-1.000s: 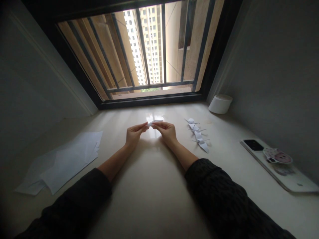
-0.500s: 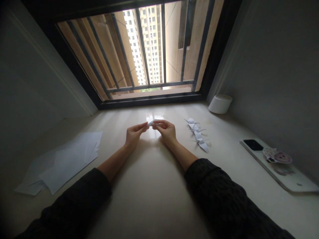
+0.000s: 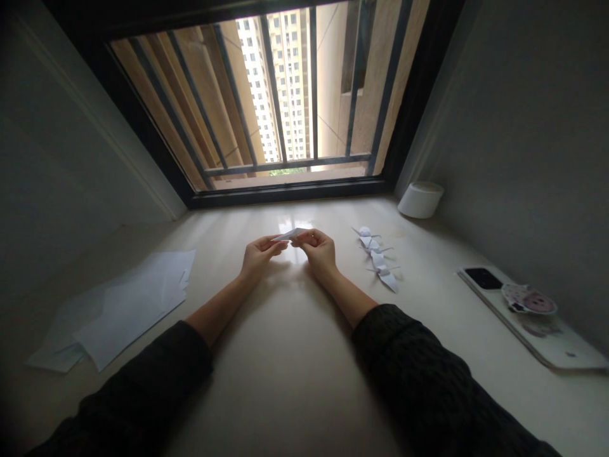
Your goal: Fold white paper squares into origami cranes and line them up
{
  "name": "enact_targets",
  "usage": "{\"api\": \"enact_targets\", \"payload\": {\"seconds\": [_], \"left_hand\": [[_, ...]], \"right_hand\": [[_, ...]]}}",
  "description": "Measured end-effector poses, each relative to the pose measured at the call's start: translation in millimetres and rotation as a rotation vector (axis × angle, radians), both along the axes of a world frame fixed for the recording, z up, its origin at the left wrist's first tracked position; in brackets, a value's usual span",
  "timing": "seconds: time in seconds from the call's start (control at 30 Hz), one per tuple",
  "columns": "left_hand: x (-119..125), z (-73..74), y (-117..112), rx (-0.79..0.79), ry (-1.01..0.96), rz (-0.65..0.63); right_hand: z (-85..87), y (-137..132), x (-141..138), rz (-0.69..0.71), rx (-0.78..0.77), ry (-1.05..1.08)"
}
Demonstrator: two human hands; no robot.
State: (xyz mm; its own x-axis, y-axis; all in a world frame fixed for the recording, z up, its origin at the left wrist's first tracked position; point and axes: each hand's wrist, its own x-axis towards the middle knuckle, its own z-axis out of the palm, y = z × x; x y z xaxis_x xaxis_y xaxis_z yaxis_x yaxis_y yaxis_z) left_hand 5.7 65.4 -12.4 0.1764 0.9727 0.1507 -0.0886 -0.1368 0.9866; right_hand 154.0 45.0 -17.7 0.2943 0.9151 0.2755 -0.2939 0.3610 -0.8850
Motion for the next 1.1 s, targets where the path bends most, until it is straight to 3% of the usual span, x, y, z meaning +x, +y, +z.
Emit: {"api": "enact_targets", "payload": {"seconds": [0.13, 0.47, 1.1], "left_hand": [[-0.4, 1.7, 0.2, 0.007, 0.082, 0.001], [-2.4, 3.9, 0.4, -0.047, 0.055, -0.033], [-2.7, 2.6, 0.6, -0.055, 0.08, -0.122]], "right_hand": [[0.3, -1.2, -0.9, 0.02, 0.0, -0.025], [-0.1, -1.0, 0.1, 0.061, 0.026, -0.016], [-5.2, 6.2, 6.4, 0.013, 0.003, -0.048]]}}
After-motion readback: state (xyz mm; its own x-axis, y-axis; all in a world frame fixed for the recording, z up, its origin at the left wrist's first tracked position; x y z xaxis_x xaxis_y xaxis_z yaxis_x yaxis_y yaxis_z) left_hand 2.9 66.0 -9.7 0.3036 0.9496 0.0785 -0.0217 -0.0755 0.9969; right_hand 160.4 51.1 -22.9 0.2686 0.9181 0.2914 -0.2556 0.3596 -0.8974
